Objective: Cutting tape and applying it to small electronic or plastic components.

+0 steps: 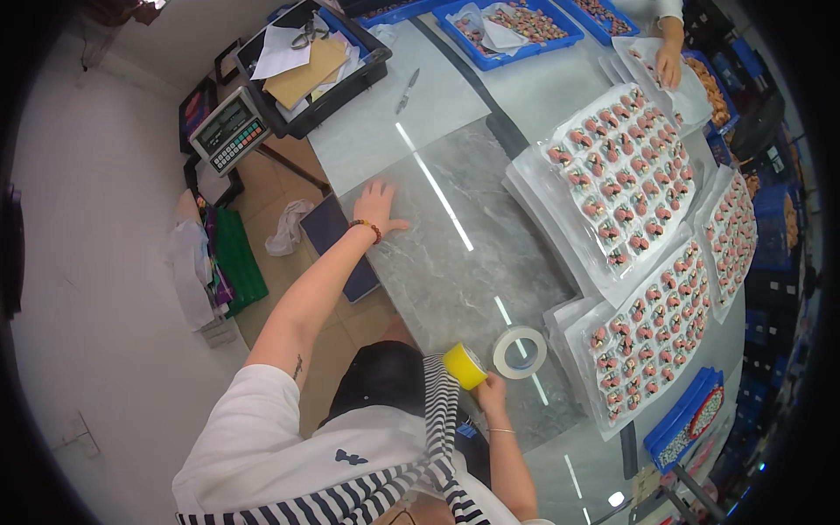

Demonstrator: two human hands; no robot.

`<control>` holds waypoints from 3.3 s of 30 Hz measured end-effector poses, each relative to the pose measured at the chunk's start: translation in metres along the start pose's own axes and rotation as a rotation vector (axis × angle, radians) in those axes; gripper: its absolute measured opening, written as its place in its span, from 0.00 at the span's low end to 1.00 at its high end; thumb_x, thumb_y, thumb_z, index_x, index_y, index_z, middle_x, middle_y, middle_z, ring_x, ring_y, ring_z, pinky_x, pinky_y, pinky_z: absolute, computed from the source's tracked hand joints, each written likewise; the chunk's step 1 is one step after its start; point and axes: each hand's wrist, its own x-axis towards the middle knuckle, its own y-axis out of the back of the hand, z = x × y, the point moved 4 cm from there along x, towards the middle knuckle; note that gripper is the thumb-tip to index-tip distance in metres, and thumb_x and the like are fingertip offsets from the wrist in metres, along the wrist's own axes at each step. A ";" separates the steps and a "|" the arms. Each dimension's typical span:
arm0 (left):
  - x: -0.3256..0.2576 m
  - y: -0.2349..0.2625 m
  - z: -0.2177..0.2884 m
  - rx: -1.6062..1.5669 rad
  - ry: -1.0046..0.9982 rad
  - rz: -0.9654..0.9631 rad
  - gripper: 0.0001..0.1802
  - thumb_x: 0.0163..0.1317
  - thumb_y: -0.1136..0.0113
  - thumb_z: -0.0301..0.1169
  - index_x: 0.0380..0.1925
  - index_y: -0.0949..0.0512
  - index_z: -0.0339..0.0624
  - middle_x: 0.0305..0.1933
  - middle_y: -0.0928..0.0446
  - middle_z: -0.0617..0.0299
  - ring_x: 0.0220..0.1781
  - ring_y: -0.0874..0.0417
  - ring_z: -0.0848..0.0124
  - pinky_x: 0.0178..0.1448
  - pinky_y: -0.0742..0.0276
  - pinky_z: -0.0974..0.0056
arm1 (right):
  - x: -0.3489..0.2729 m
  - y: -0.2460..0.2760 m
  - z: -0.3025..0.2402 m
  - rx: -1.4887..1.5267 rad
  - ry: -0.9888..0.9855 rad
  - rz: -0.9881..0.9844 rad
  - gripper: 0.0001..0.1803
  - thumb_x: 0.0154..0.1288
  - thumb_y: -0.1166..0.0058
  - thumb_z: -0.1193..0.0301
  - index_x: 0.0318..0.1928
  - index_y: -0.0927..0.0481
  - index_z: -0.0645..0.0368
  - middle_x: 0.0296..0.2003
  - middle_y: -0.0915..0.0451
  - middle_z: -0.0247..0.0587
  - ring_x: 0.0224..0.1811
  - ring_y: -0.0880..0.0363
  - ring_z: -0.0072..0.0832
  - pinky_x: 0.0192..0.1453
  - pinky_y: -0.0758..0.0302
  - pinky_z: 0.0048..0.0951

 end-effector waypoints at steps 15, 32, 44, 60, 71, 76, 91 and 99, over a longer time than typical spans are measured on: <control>0.052 0.084 -0.046 -0.247 -0.364 0.384 0.22 0.50 0.35 0.45 0.43 0.24 0.51 0.54 0.29 0.59 0.56 0.29 0.58 0.55 0.36 0.53 | -0.008 -0.007 -0.010 -0.212 0.004 0.293 0.09 0.57 0.40 0.73 0.33 0.19 0.69 0.29 0.17 0.37 0.30 0.22 0.21 0.34 0.27 0.29; 0.369 0.231 -0.257 0.037 0.513 0.235 0.32 0.61 0.51 0.56 0.59 0.28 0.51 0.65 0.31 0.65 0.67 0.37 0.60 0.65 0.42 0.49 | 0.063 0.034 -0.170 -0.303 -0.144 0.178 0.12 0.57 0.41 0.71 0.38 0.17 0.67 0.32 0.16 0.39 0.34 0.20 0.25 0.39 0.25 0.30; 0.382 0.286 -0.245 -0.200 0.572 0.172 0.41 0.58 0.57 0.69 0.54 0.22 0.46 0.59 0.26 0.50 0.64 0.30 0.52 0.61 0.30 0.53 | 0.086 0.061 -0.149 -0.335 -0.116 0.165 0.12 0.57 0.41 0.71 0.39 0.17 0.66 0.33 0.16 0.39 0.35 0.20 0.25 0.40 0.25 0.30; 0.049 0.281 -0.110 -2.485 -0.119 0.067 0.30 0.63 0.63 0.66 0.15 0.40 0.56 0.13 0.51 0.77 0.19 0.47 0.77 0.25 0.51 0.70 | 0.022 0.004 -0.060 -0.199 0.000 0.218 0.12 0.57 0.41 0.71 0.40 0.17 0.65 0.34 0.16 0.39 0.37 0.20 0.25 0.42 0.25 0.30; -0.146 0.217 0.052 -2.552 -0.058 -0.684 0.32 0.62 0.62 0.66 0.13 0.48 0.54 0.11 0.51 0.74 0.21 0.49 0.75 0.26 0.50 0.70 | -0.024 -0.011 -0.015 0.211 -0.023 0.182 0.10 0.64 0.47 0.69 0.38 0.18 0.62 0.23 0.20 0.34 0.21 0.25 0.21 0.26 0.29 0.22; -0.197 0.204 0.101 -2.448 -0.104 -0.826 0.32 0.62 0.63 0.65 0.14 0.48 0.53 0.11 0.51 0.74 0.21 0.49 0.76 0.26 0.50 0.70 | -0.029 -0.001 0.001 0.148 0.027 0.242 0.09 0.63 0.51 0.73 0.37 0.19 0.65 0.23 0.20 0.37 0.23 0.21 0.24 0.28 0.27 0.26; -0.388 0.068 0.231 -0.834 -1.743 -0.009 0.33 0.61 0.56 0.64 0.23 0.31 0.41 0.26 0.31 0.57 0.27 0.34 0.60 0.33 0.36 0.58 | -0.278 -0.029 -0.118 1.244 0.644 0.402 0.19 0.69 0.50 0.61 0.50 0.22 0.64 0.42 0.19 0.39 0.46 0.22 0.25 0.53 0.27 0.27; -0.441 0.004 0.227 -0.377 -2.175 -0.469 0.25 0.48 0.33 0.39 0.46 0.26 0.43 0.49 0.26 0.53 0.51 0.27 0.58 0.53 0.31 0.55 | -0.290 -0.067 0.037 1.826 0.411 0.708 0.07 0.65 0.45 0.73 0.42 0.22 0.62 0.35 0.21 0.38 0.38 0.21 0.27 0.45 0.22 0.27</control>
